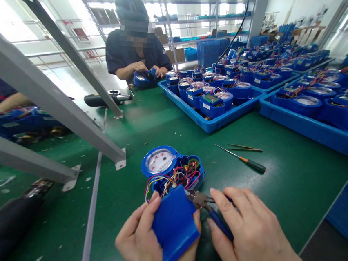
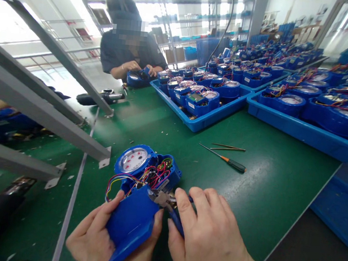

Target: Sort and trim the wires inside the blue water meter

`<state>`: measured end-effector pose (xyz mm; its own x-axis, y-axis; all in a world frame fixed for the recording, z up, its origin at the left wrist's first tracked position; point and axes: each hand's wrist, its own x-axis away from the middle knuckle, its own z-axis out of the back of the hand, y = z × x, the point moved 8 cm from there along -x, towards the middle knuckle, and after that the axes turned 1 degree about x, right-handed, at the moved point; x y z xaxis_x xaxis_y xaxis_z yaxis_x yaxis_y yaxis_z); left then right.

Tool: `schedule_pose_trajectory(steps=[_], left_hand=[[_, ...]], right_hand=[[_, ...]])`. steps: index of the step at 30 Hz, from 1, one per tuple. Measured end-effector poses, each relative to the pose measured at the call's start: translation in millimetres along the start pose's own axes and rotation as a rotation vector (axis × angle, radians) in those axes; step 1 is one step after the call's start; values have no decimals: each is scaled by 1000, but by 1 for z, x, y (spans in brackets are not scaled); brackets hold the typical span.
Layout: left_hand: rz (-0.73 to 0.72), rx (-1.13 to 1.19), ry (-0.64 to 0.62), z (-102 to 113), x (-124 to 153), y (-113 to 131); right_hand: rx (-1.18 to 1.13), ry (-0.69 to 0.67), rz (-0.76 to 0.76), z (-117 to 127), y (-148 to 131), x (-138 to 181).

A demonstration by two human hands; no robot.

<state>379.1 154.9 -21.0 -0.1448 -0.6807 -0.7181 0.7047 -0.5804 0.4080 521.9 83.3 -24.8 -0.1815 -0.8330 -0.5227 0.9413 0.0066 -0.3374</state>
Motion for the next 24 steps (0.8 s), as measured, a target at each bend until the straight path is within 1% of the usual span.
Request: schedule_pose_trajectory(steps=[2, 4, 6, 8, 11, 14, 16, 20, 24], left_hand=[[23, 17, -12, 1, -3, -1], [95, 65, -37, 2, -4, -7], [210, 156, -84, 0, -4, -16], [345, 270, -132, -4, -1, -27], [530, 479, -122, -10, 6, -38], [652, 707, -88, -18, 12, -42], [691, 798, -74, -22, 14, -43], [734, 864, -24, -24, 17, -47], [809, 993, -25, -31, 21, -52]], right_hand=[[-131, -79, -56, -3, 5, -1], [-279, -206, -133, -10, 10, -3], [-416, -317, -216, -15, 14, -5], [-534, -383, -276, -17, 15, -8], [-671, -410, -315, -17, 13, -13], [-761, -408, -328, -17, 11, -14], [-799, -412, -342, -19, 11, -12], [-850, -448, -387, -24, 13, -8], [-918, -460, -422, -25, 14, -7]])
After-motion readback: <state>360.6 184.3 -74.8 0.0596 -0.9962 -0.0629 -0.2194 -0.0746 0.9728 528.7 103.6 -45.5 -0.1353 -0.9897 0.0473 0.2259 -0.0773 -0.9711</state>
